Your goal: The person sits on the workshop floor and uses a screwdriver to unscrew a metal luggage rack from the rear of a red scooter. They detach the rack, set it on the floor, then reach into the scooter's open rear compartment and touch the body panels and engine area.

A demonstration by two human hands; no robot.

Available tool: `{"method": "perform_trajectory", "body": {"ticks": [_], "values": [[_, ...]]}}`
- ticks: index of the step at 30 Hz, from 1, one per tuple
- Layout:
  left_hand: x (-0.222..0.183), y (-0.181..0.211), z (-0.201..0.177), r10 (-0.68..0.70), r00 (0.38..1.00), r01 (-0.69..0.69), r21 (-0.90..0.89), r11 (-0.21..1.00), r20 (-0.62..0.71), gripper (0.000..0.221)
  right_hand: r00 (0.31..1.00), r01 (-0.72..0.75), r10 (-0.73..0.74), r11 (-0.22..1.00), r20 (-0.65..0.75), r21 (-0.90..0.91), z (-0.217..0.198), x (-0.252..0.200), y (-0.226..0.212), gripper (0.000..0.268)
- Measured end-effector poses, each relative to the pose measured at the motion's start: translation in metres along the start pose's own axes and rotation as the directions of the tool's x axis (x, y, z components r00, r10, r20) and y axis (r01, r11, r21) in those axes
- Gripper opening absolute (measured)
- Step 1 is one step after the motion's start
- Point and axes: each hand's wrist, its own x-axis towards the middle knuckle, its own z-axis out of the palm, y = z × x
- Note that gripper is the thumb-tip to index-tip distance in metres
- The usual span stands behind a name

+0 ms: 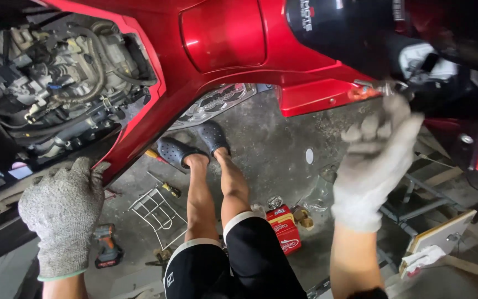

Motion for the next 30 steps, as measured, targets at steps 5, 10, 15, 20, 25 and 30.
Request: {"method": "perform_trajectory", "body": {"ticks": [5,10,15,20,25,30], "values": [[0.003,0.0,0.003,0.006,0.996,-0.009,-0.033,0.999,-0.092,0.037,0.924,-0.382,0.307,0.694,0.229,0.611,-0.024,0.048,0.024,0.037],[0.002,-0.002,0.007,-0.008,0.998,0.007,-0.02,1.0,-0.066,0.034,0.845,-0.531,0.329,0.602,0.421,0.596,-0.009,0.049,0.002,0.045],[0.007,0.0,-0.003,-0.016,0.999,0.014,-0.038,0.999,-0.045,0.039,0.905,-0.408,0.282,0.786,0.318,0.464,-0.007,0.041,-0.003,0.048],[0.009,0.0,0.001,-0.031,0.999,0.03,-0.071,0.997,-0.019,0.039,0.729,-0.622,0.349,-0.021,0.589,0.783,0.003,0.052,-0.024,0.058],[0.013,0.001,0.0,-0.056,0.996,0.06,-0.05,0.997,0.07,0.038,0.795,-0.597,0.106,-0.034,0.597,0.801,-0.005,0.059,0.012,0.054],[0.015,0.004,-0.003,-0.076,0.982,0.078,-0.004,0.997,0.171,0.034,0.819,-0.532,0.159,-0.154,0.552,0.833,0.011,0.056,0.0,0.041]]}}
